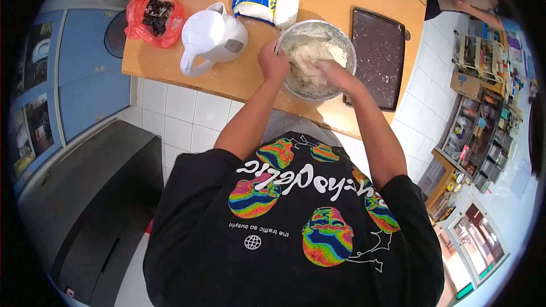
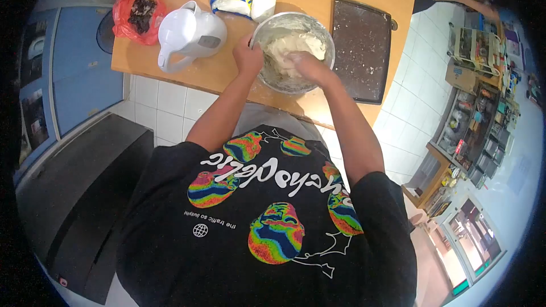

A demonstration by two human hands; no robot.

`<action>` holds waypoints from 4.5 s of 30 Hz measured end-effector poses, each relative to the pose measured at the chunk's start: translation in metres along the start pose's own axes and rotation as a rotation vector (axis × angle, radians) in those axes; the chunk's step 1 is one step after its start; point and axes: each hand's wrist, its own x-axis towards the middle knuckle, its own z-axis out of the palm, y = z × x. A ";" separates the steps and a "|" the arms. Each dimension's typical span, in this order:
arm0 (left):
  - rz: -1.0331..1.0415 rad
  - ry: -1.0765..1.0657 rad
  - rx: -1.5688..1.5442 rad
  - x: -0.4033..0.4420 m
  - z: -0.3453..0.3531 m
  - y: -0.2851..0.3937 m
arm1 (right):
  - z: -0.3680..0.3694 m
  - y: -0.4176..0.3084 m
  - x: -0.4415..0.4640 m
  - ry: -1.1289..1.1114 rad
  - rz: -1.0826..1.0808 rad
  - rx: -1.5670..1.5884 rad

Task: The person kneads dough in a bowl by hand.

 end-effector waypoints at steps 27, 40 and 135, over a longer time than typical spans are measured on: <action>-0.018 0.156 -0.023 -0.005 -0.005 0.002 | 0.080 -0.031 -0.019 0.661 -0.216 -0.604; 0.040 -0.021 -0.036 0.015 -0.008 0.006 | 0.008 -0.019 0.030 0.166 -0.195 0.054; -0.021 -0.284 0.200 0.004 -0.039 -0.005 | 0.008 -0.022 0.072 0.588 0.222 -0.328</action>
